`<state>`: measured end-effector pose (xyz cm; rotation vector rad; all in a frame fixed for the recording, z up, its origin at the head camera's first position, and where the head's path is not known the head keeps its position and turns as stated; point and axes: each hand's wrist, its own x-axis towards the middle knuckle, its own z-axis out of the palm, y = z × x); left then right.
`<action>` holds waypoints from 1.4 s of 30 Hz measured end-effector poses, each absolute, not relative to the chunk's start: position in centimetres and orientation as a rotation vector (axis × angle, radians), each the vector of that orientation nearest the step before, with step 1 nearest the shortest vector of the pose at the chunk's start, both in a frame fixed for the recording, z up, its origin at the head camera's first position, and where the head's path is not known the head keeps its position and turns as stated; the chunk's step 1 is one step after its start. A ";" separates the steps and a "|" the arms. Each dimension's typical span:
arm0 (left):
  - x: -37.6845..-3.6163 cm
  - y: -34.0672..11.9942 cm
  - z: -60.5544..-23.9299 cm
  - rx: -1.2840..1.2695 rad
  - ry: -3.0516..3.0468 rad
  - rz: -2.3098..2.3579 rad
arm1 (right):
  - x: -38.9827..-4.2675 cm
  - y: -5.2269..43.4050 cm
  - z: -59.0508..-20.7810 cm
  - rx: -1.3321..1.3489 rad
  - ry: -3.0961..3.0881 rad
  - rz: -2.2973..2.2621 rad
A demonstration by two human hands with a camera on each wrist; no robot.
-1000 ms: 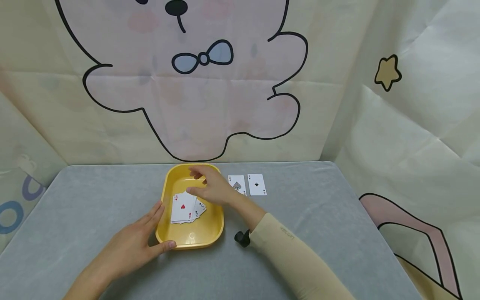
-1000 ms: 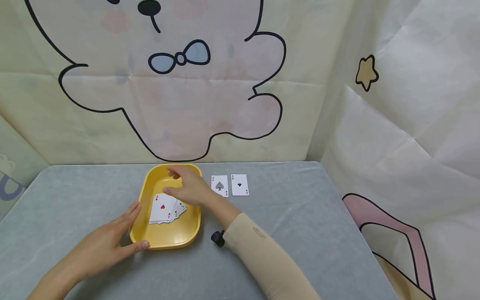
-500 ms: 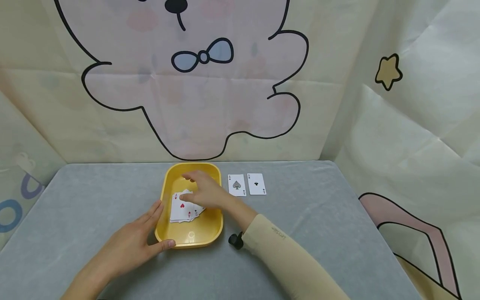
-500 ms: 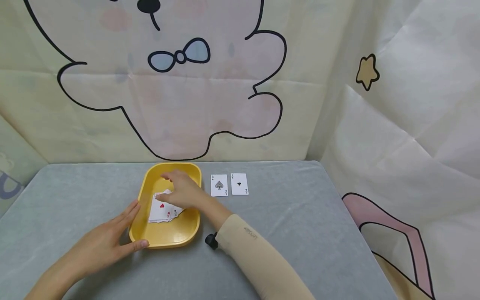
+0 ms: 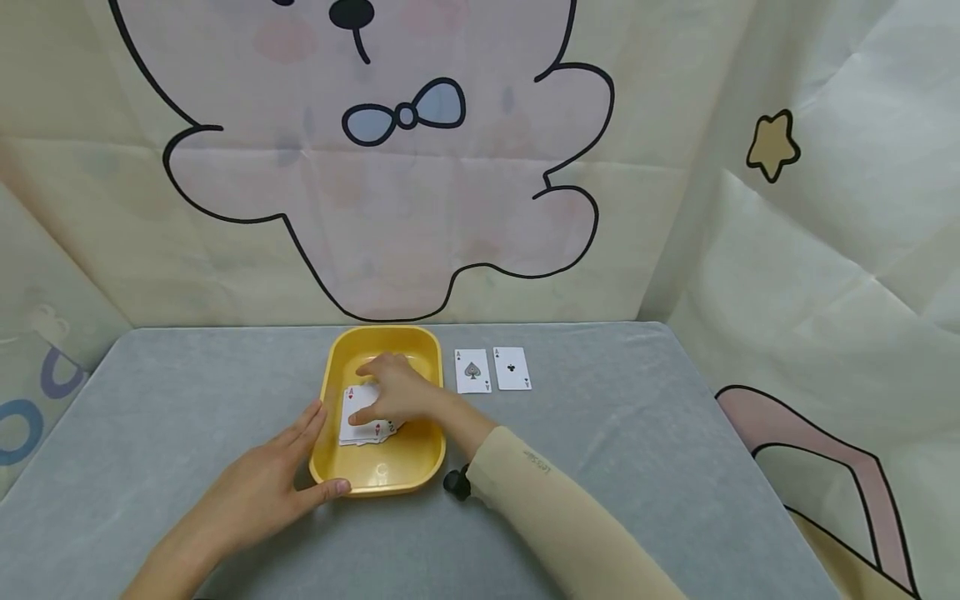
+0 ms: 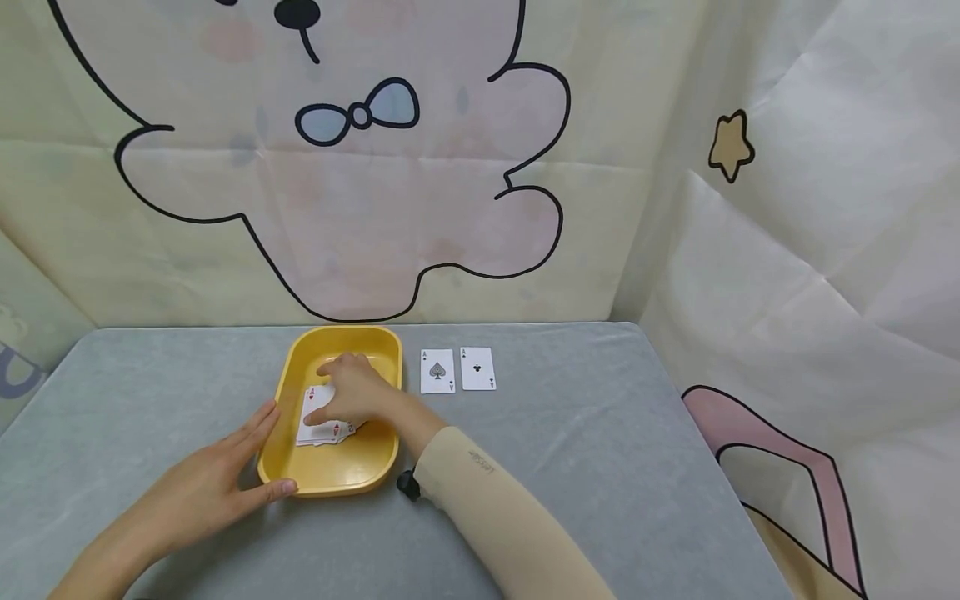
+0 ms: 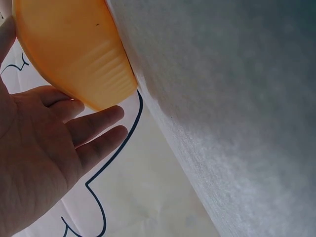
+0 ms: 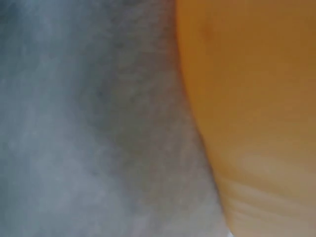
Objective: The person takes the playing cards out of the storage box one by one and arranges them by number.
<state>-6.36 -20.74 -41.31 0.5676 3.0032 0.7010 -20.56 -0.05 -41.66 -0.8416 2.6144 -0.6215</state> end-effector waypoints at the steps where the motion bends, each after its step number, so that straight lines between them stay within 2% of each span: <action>1: -6.3 -20.8 -41.3 0.567 3.001 0.703 | -20.6 -0.1 -41.8 -0.854 2.627 -0.589; 17: -6.3 -20.7 -41.2 0.543 2.988 0.704 | -20.4 -0.6 -42.8 -0.950 2.663 -0.298; 42: -6.4 -20.7 -41.3 0.567 3.009 0.695 | -20.0 -0.8 -43.0 -0.992 2.701 -0.202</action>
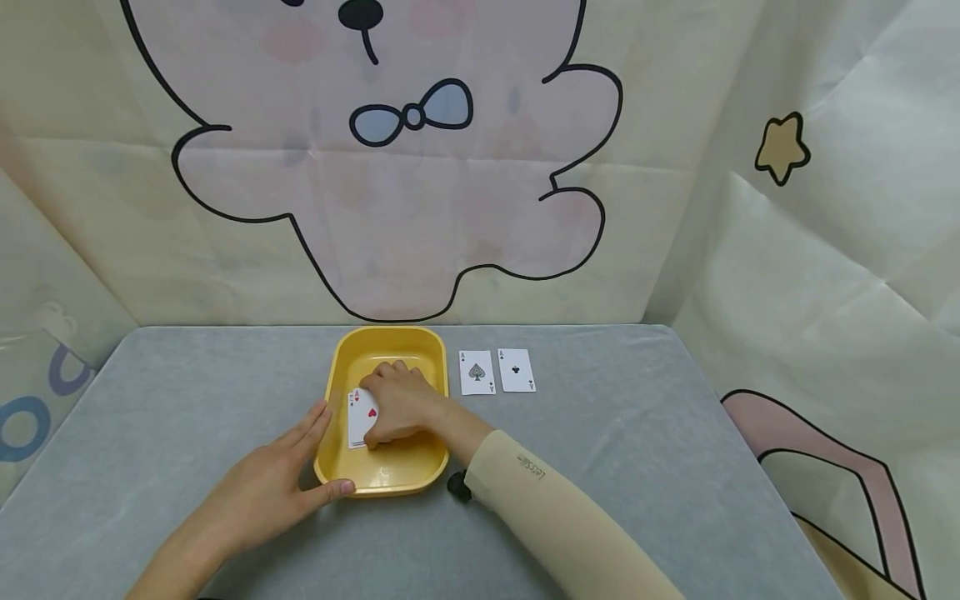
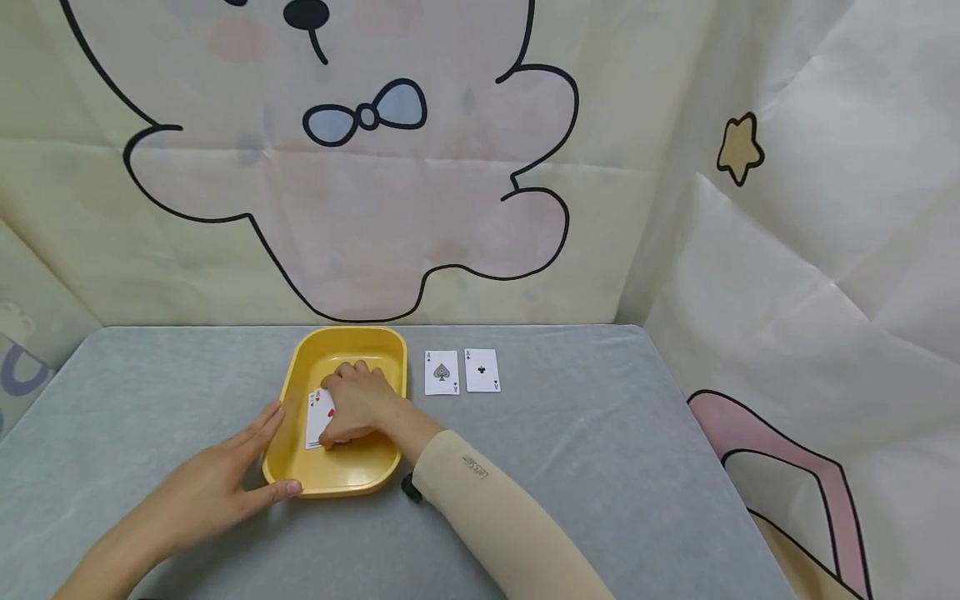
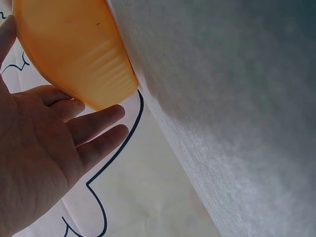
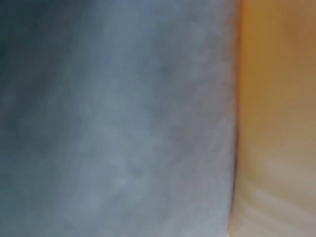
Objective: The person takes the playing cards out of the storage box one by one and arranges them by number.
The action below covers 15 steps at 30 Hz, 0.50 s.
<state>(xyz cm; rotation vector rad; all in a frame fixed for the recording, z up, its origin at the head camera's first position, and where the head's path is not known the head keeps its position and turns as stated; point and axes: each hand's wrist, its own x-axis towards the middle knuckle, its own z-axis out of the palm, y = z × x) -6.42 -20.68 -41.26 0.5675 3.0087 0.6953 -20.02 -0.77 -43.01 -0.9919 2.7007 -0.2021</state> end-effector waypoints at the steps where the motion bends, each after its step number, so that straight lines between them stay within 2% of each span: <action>1: -6.4 -20.7 -41.3 0.567 3.010 0.693 | -20.0 -0.8 -43.0 -0.992 2.701 -0.202; 15: -6.2 -20.8 -41.0 0.547 3.002 0.692 | -19.8 -0.8 -42.7 -1.010 2.703 -0.205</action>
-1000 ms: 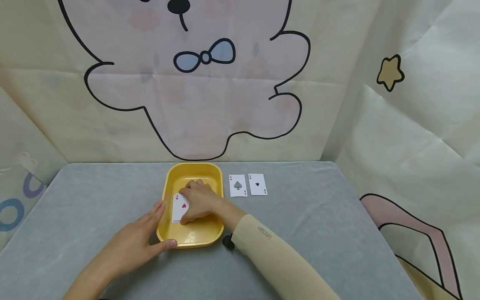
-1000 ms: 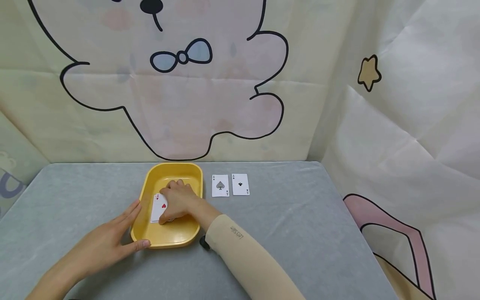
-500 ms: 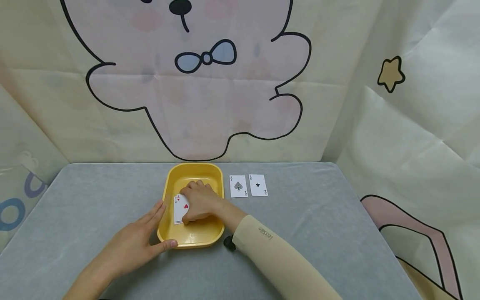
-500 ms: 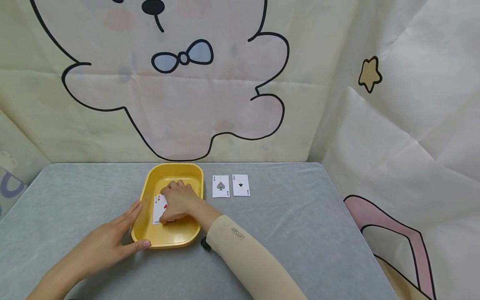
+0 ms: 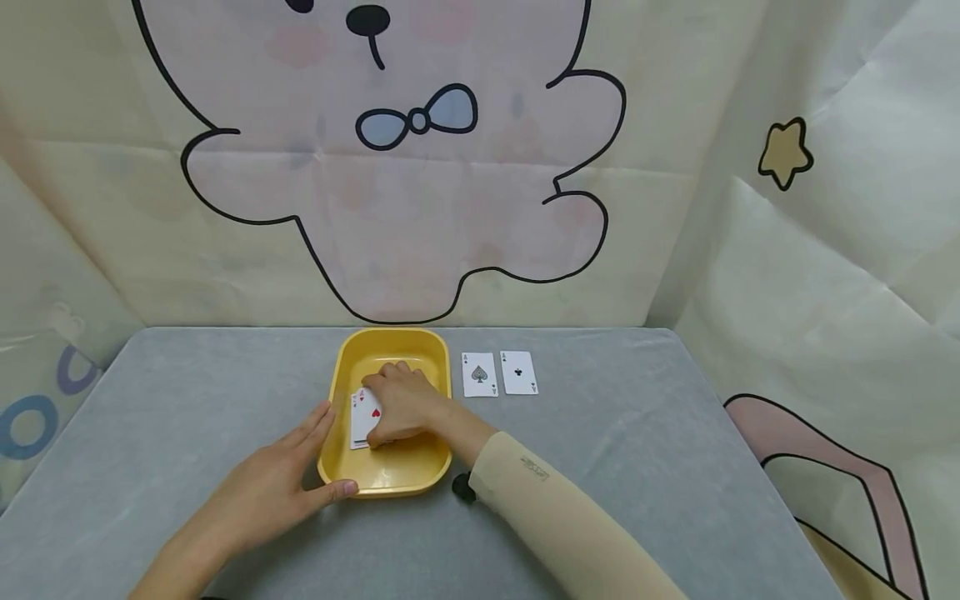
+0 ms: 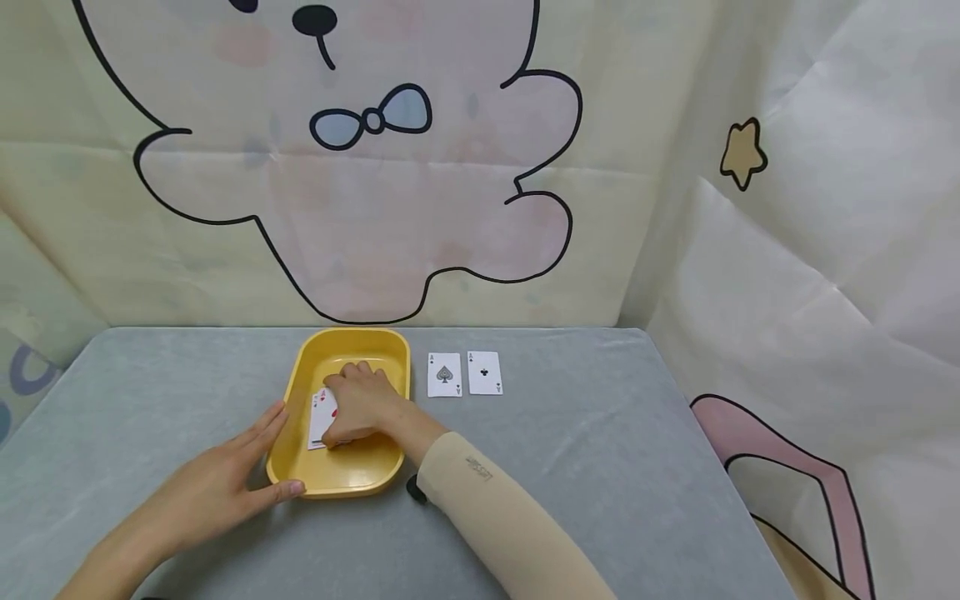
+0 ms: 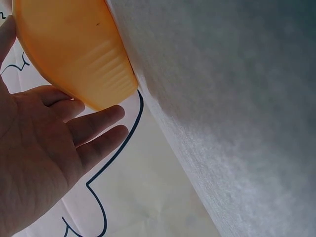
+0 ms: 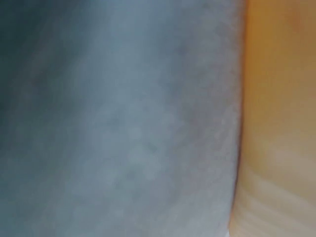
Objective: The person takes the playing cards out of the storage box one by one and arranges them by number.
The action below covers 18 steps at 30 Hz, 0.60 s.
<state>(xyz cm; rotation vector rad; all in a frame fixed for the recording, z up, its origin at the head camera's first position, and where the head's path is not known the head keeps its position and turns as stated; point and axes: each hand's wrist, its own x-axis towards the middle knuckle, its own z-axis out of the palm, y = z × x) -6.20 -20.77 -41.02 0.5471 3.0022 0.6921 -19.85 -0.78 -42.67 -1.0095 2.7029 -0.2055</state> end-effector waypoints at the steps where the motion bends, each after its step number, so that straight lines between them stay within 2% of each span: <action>1: -6.2 -20.8 -41.0 0.546 3.001 0.693 | -19.8 -0.8 -42.6 -1.011 2.705 -0.206; 18: -6.2 -20.7 -41.0 0.545 2.989 0.700 | -19.8 0.5 -40.8 -1.076 2.678 -0.392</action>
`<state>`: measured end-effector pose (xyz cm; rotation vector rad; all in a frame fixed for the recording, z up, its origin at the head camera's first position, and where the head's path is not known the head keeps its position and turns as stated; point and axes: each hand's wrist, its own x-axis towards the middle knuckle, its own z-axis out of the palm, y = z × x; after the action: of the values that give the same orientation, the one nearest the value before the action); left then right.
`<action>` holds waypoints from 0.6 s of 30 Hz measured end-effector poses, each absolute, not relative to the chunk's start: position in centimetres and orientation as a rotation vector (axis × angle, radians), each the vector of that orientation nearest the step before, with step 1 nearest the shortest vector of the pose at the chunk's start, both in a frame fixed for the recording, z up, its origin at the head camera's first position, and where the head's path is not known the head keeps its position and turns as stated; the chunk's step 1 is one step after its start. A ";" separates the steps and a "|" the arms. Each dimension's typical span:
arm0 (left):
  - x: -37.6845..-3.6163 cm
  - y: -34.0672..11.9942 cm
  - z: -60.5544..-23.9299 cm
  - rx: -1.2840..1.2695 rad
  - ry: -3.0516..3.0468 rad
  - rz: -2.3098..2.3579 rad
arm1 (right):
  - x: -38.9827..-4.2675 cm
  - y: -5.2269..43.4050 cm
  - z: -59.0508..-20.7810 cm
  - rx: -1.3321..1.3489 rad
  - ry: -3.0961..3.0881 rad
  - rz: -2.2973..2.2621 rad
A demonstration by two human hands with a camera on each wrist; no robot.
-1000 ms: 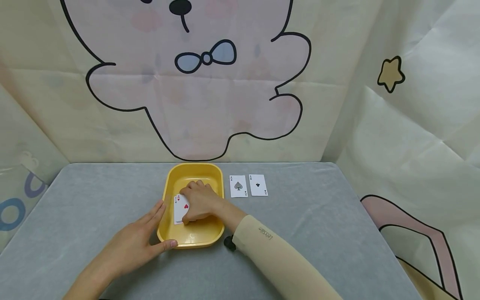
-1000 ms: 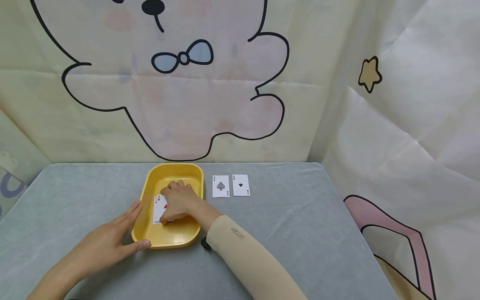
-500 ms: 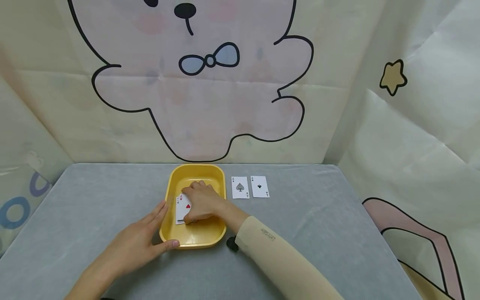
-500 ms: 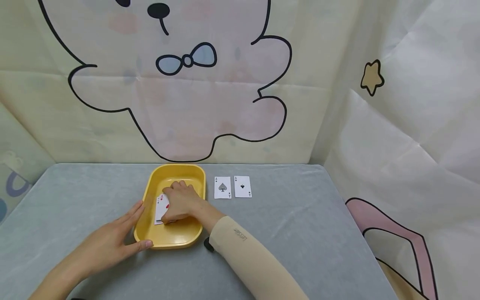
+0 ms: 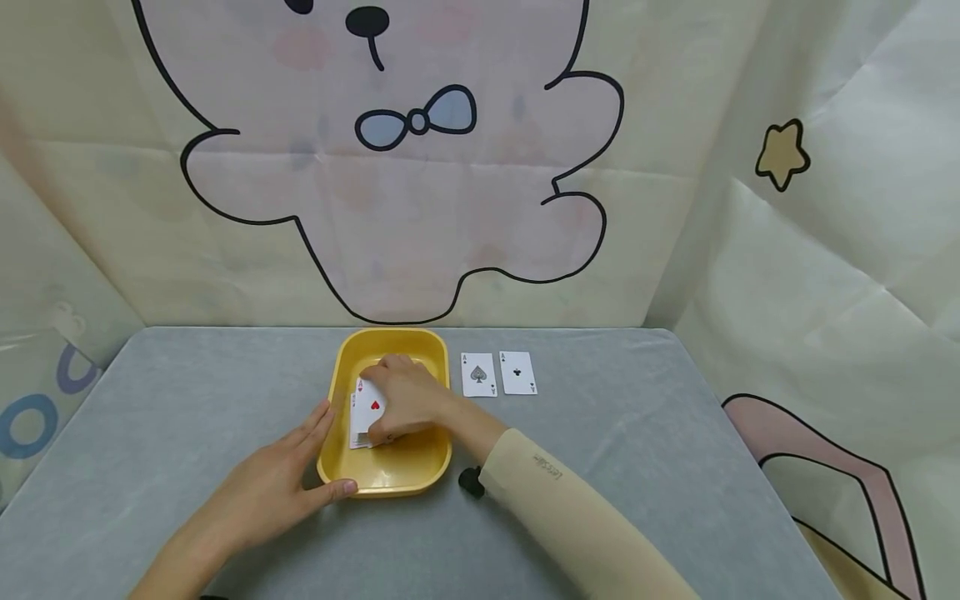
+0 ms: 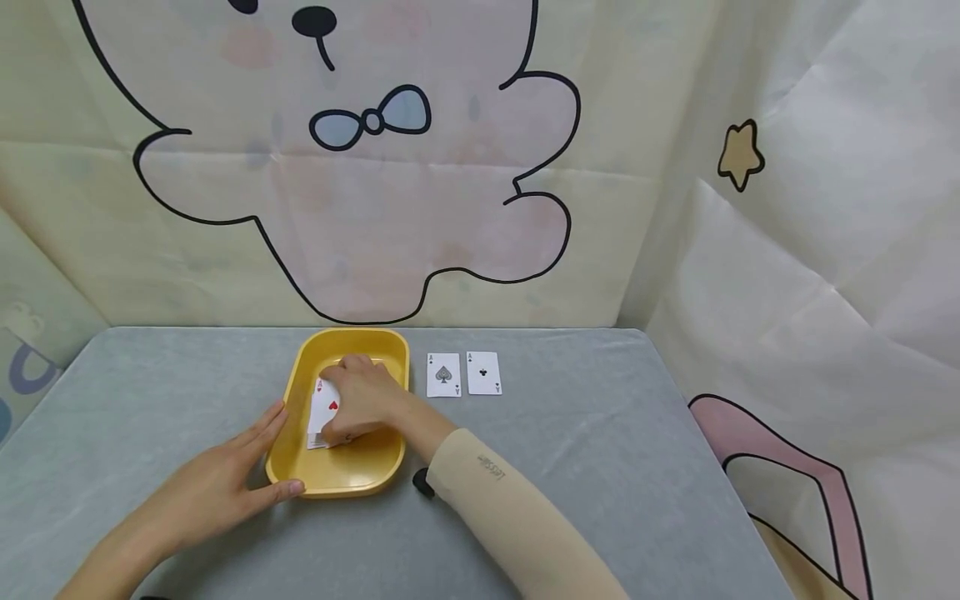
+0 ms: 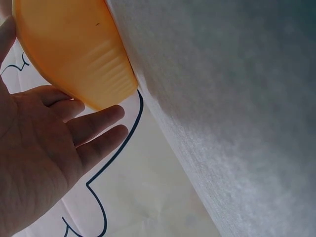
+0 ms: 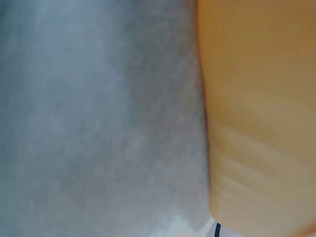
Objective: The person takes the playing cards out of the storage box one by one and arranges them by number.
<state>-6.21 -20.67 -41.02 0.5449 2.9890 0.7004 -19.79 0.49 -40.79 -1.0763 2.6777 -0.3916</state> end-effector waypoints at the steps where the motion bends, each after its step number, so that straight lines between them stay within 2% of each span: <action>1: -6.2 -20.7 -41.0 0.544 2.988 0.697 | -19.8 0.6 -40.7 -1.080 2.673 -0.399; 18: -6.2 -20.7 -40.8 0.537 2.980 0.677 | -19.9 2.0 -39.6 -1.083 2.677 -0.476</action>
<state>-6.18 -20.66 -40.81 0.5371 2.9802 0.6766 -19.94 2.04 -39.57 -1.0833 2.6769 -0.4756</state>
